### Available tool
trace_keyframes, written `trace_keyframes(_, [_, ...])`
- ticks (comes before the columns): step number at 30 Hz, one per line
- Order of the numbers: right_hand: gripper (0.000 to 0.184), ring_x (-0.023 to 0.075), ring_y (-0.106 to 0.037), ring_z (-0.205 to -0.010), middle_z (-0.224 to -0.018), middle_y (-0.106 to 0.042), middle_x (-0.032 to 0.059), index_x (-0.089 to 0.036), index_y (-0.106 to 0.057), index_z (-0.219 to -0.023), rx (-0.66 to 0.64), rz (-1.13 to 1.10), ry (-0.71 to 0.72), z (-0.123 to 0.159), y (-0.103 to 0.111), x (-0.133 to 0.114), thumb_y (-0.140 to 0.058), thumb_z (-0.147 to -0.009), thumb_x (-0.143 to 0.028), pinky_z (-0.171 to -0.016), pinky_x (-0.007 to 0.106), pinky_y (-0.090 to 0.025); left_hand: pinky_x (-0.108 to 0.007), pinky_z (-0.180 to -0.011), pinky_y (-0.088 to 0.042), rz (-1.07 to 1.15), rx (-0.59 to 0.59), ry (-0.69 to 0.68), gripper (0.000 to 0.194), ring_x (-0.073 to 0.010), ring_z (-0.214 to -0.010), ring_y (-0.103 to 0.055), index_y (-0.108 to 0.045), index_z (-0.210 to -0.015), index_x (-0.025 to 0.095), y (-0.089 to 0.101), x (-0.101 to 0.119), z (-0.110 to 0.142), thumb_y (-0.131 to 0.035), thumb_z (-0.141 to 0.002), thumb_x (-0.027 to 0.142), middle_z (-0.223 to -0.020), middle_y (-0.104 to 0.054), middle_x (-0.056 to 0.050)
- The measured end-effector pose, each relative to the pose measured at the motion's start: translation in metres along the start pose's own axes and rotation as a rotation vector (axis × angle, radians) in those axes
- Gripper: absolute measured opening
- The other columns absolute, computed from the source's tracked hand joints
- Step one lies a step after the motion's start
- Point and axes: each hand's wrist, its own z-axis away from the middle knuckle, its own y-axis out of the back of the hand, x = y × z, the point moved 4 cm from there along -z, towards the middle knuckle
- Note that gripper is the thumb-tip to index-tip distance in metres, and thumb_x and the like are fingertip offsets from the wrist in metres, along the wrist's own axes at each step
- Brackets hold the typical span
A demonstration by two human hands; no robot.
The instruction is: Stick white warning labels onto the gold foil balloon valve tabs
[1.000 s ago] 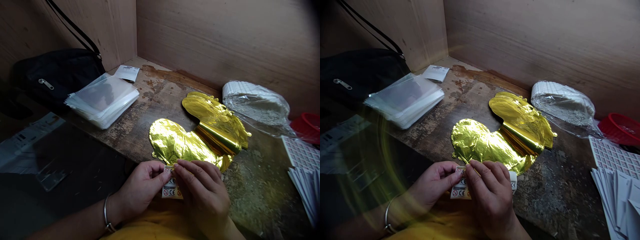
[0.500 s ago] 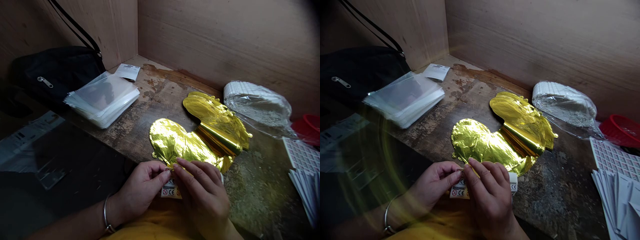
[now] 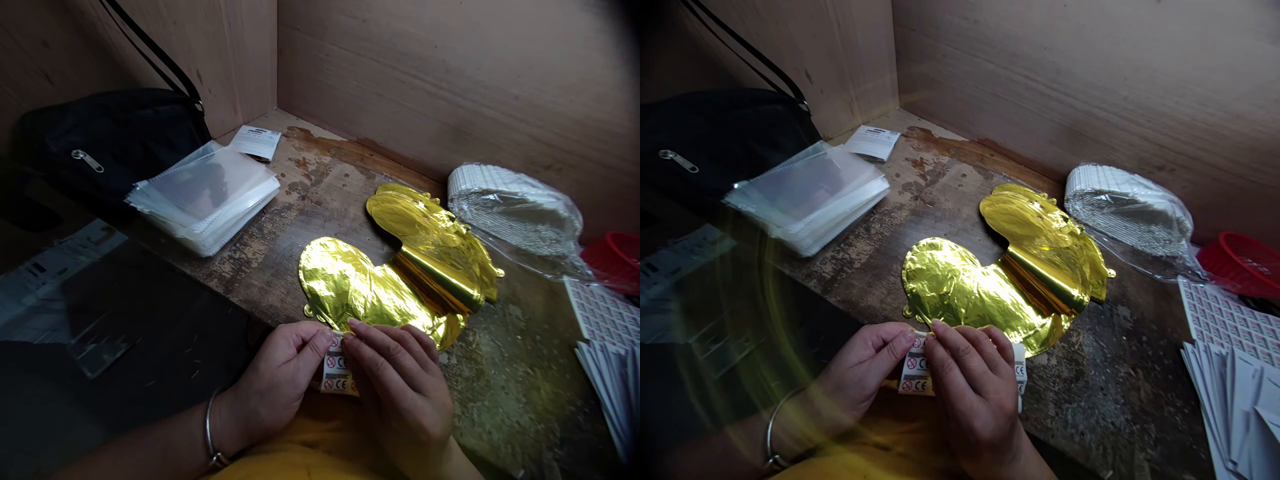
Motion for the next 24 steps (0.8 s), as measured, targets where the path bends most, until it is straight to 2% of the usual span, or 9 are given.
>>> trace_keyframes(4, [0.023, 0.0230, -0.062, -0.096, -0.109, -0.072, 0.0137, -0.011, -0.069, -0.102, 0.017, -0.023, 0.035, 0.002, -0.002, 0.000, -0.065, -0.082, 0.000, -0.084, 0.041, -0.044, -0.022, -0.067, -0.042, -0.013, 0.004, 0.008, 0.038, -0.0122, -0.072, -0.046, -0.059, -0.078, 0.012, 0.000, 0.001, 0.000, -0.051, -0.095, 0.045, -0.075, -0.054, -0.001])
trace_keyframes(11, [0.023, 0.0227, -0.060, -0.094, -0.105, -0.069, 0.0126, -0.013, -0.067, -0.101, 0.044, -0.019, -0.130, -0.004, -0.004, 0.003, -0.069, -0.080, -0.004, -0.083, 0.041, -0.049, -0.022, -0.064, -0.041, -0.039, 0.039, 0.007, 0.038, -0.0118, -0.070, -0.045, -0.058, -0.077, 0.012, 0.000, 0.002, 0.000, -0.052, -0.094, 0.046, -0.073, -0.054, -0.001])
trace_keyframes(17, [0.023, 0.0227, -0.058, -0.092, -0.098, -0.072, 0.0096, -0.014, -0.068, -0.096, 0.057, -0.023, -0.068, -0.005, -0.001, -0.001, -0.069, -0.079, 0.000, -0.080, 0.040, -0.049, -0.022, -0.064, -0.041, -0.025, 0.027, 0.012, 0.038, -0.0120, -0.070, -0.047, -0.059, -0.077, 0.012, 0.001, 0.000, 0.000, -0.051, -0.095, 0.045, -0.072, -0.053, 0.000])
trace_keyframes(21, [0.018, 0.0210, -0.057, -0.093, -0.099, -0.067, 0.0103, -0.013, -0.064, -0.092, 0.036, -0.082, -0.121, -0.007, -0.005, 0.002, -0.065, -0.081, 0.001, -0.082, 0.038, -0.049, -0.023, -0.073, -0.043, 0.033, -0.054, 0.000, 0.023, -0.0130, -0.080, -0.052, -0.065, -0.091, 0.013, -0.002, 0.001, 0.002, -0.064, -0.089, 0.035, -0.084, -0.060, -0.002])
trace_keyframes(24, [0.015, 0.0191, -0.056, -0.092, -0.099, -0.060, 0.0095, -0.015, -0.061, -0.089, 0.011, -0.123, -0.170, -0.008, -0.007, 0.001, -0.062, -0.083, -0.001, -0.080, 0.035, -0.049, -0.021, -0.072, -0.043, 0.089, -0.057, 0.045, 0.016, -0.0111, -0.080, -0.053, -0.065, -0.092, 0.013, -0.003, -0.002, 0.002, -0.069, -0.085, 0.027, -0.086, -0.062, -0.001])
